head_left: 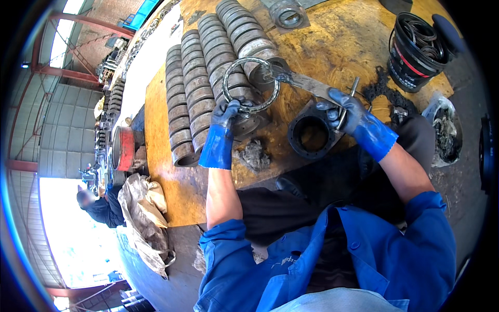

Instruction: The person sits on the floor and uses a hammer to strike metal rings, then scrapes them with a metal tool to remove residue. The person repeatedly picks up rings from a pile, cleans them, and places them into a bucket.

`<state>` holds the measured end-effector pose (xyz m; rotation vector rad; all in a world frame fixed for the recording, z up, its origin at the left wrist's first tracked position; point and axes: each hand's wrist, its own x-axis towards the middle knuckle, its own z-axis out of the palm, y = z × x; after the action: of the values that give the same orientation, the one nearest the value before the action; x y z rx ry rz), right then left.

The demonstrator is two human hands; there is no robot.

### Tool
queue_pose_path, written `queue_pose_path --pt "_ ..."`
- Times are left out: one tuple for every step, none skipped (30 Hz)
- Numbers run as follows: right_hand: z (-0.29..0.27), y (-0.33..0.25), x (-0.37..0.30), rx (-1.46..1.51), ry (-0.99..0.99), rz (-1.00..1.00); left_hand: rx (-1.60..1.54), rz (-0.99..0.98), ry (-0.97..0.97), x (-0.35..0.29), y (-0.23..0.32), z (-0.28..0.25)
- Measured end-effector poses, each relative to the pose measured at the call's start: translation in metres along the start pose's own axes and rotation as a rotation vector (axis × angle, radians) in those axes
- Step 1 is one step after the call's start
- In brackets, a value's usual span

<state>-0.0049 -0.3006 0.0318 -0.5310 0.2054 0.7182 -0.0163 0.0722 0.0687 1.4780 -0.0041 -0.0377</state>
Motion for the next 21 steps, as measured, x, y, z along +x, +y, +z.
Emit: queue_pose_path --pt "0.005 -0.002 -0.005 -0.052 0.02 0.007 0.021 0.005 0.0 0.0 -0.001 -0.003" --pt "0.008 -0.003 -0.008 -0.105 0.039 0.014 0.021 0.005 0.003 -0.001 -0.002 -0.006" --pt "0.01 -0.003 -0.008 -0.106 0.038 0.017 -0.024 0.003 0.01 -0.003 -0.004 -0.009" --pt "0.01 -0.003 -0.008 -0.143 0.04 -0.009 -0.07 0.0 0.012 -0.003 -0.004 -0.008" --pt "0.01 -0.003 -0.009 -0.179 0.043 -0.034 -0.073 -0.001 0.012 -0.003 -0.004 -0.008" --pt "0.011 -0.004 -0.011 -0.181 0.045 -0.033 -0.106 -0.066 0.043 -0.003 -0.003 -0.007" --pt "0.014 -0.004 -0.013 -0.193 0.05 -0.042 -0.136 -0.13 0.075 -0.003 0.0 -0.005" --pt "0.015 -0.005 -0.015 -0.205 0.056 -0.051 -0.136 -0.131 0.076 -0.005 0.002 -0.002" --pt "0.014 -0.005 -0.017 -0.205 0.056 -0.05 -0.167 -0.113 0.076 -0.007 0.003 0.002" --pt "0.014 -0.006 -0.019 -0.175 0.028 -0.037 -0.198 -0.093 0.078 -0.008 0.003 0.002" --pt "0.014 -0.006 -0.02 -0.144 0.0 -0.025 -0.199 -0.092 0.081 -0.008 0.003 0.0" --pt "0.016 -0.007 -0.021 -0.145 -0.001 -0.023 -0.198 -0.109 0.092 -0.008 0.004 -0.001" --pt "0.016 -0.008 -0.022 -0.119 0.01 -0.008 -0.2 -0.129 0.099 -0.007 0.008 0.004" --pt "0.015 -0.008 -0.023 -0.092 0.02 0.006 -0.202 -0.131 0.097 -0.008 0.011 0.01" --pt "0.014 -0.009 -0.023 -0.092 0.024 0.006 -0.153 -0.136 0.09 -0.01 0.013 0.015" --pt "0.014 -0.01 -0.021 -0.114 0.017 0.003 -0.101 -0.138 0.086 -0.013 0.018 0.02" --pt "0.016 -0.01 -0.022 -0.136 0.01 0.0 -0.102 -0.138 0.088 -0.013 0.017 0.018" --pt "0.019 -0.01 -0.023 -0.136 0.01 0.002 -0.032 -0.152 0.09 -0.012 0.014 0.016" --pt "0.028 -0.009 -0.026 -0.14 0.064 -0.014 0.037 -0.167 0.091 -0.012 0.016 0.018" --pt "0.033 -0.008 -0.028 -0.144 0.118 -0.03 0.037 -0.169 0.093 -0.014 0.016 0.02" --pt "0.028 -0.007 -0.026 -0.143 0.119 -0.027 0.067 -0.172 0.08 -0.016 0.016 0.022"
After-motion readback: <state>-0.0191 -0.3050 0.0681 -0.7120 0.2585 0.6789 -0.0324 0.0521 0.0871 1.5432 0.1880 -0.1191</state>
